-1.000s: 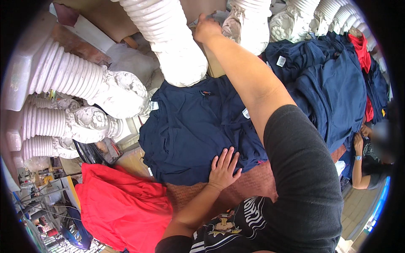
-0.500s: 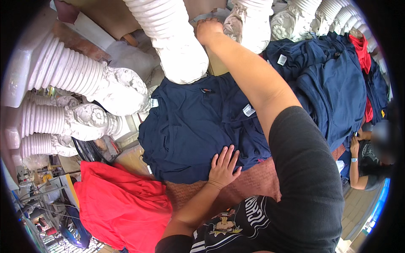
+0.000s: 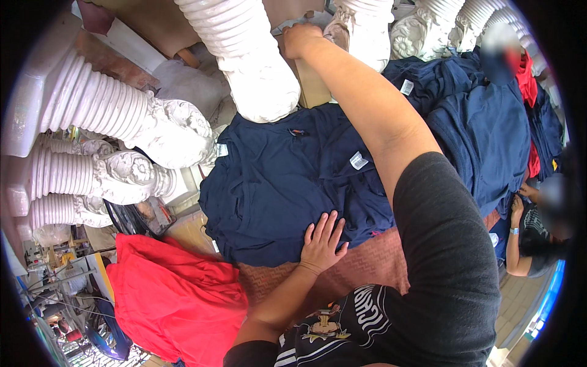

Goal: The person organizes and stacks red garments on a table, including checking a small box and placing it on a nearby shelf.

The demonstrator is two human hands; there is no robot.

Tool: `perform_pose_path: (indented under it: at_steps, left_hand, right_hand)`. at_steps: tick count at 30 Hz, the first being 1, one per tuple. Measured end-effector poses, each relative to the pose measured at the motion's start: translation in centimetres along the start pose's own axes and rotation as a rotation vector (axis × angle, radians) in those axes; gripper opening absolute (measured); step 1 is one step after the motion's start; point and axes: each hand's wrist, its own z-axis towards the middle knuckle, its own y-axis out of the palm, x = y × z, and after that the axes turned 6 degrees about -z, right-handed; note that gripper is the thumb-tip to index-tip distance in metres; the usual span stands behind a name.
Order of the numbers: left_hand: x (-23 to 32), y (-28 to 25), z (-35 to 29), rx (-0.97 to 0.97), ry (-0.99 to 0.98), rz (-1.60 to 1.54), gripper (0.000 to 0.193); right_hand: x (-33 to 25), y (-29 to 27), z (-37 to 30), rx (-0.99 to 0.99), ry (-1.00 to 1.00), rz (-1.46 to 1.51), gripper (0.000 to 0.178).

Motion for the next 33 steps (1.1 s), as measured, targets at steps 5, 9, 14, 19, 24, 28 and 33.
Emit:
perform_pose_path:
  at_steps: [5, 9, 14, 19, 24, 28, 33]
  left_hand:
    - [0.0, -0.2, 0.1, -0.027, -0.007, -0.008, 0.056]
    - [-0.1, -0.1, 0.0, -0.029, -0.013, -0.01, 0.056]
    - [0.0, -0.2, -0.1, -0.007, -0.008, 0.003, 0.055]
    - [0.0, 0.2, -0.1, -0.011, -0.01, 0.011, 0.058]
    - [0.9, -0.1, 0.2, -0.075, -0.008, 0.083, 0.066]
    - [0.8, 0.6, 0.0, 0.0, 0.027, 0.118, 0.071]
    - [2.3, -0.2, 0.4, -0.029, 0.058, 0.19, 0.074]
  right_hand:
    - [-0.3, 0.3, 0.2, 0.04, 0.007, 0.006, 0.05]
    - [-0.6, 0.3, 0.1, 0.08, 0.018, 0.005, 0.05]
    - [-0.7, -0.1, -0.5, 0.145, 0.013, 0.019, 0.051]
    - [-0.9, -1.4, -3.9, 0.135, 0.077, 0.113, 0.046]
    - [-2.5, 1.0, -11.4, 0.446, 0.086, 0.068, 0.034]
    - [-2.0, 1.4, -28.9, 0.603, -0.275, 0.342, 0.02]
    - [4.3, 8.5, -48.9, 0.423, -0.601, 0.539, 0.021]
